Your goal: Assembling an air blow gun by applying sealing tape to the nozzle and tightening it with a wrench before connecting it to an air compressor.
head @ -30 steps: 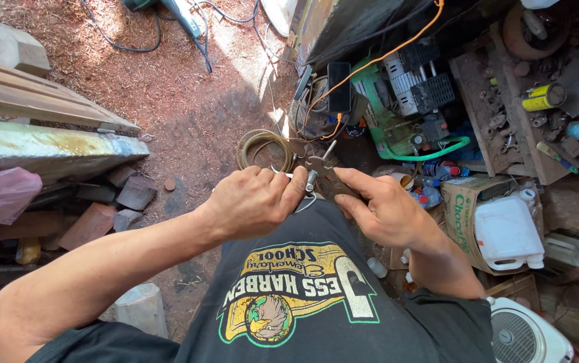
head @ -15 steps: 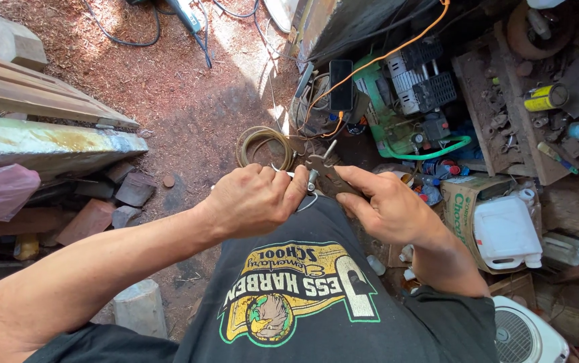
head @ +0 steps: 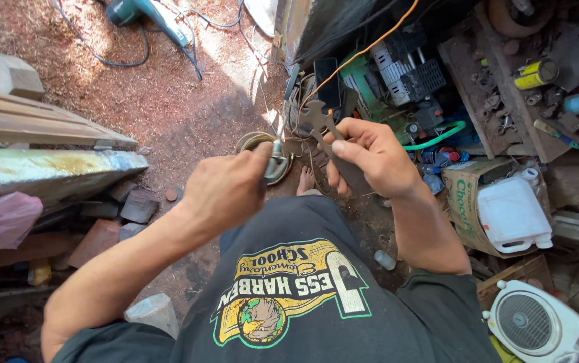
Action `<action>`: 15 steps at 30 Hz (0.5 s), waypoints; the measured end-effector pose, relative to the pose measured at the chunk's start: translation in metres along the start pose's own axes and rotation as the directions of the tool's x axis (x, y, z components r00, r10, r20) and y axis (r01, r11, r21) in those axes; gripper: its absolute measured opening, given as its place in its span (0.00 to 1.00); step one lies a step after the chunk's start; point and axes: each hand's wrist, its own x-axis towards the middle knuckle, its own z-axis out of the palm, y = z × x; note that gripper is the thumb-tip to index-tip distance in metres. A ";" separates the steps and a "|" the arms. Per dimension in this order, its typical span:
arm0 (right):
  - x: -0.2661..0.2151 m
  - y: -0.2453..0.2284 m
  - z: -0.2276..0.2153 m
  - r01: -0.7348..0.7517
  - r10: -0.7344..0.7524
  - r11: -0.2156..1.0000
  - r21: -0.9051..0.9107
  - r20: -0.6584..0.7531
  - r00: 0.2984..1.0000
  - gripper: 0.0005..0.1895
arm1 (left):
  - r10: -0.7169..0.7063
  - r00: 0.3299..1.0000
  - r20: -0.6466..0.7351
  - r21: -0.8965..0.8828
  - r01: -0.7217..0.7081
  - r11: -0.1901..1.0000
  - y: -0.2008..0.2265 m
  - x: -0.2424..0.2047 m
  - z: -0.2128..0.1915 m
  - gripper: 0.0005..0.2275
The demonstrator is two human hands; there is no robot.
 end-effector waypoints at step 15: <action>-0.015 0.053 0.004 0.298 -0.300 0.953 0.058 0.038 0.953 0.11 | -0.464 0.828 -0.315 -0.944 -0.222 0.243 -0.013 -0.049 0.070 0.16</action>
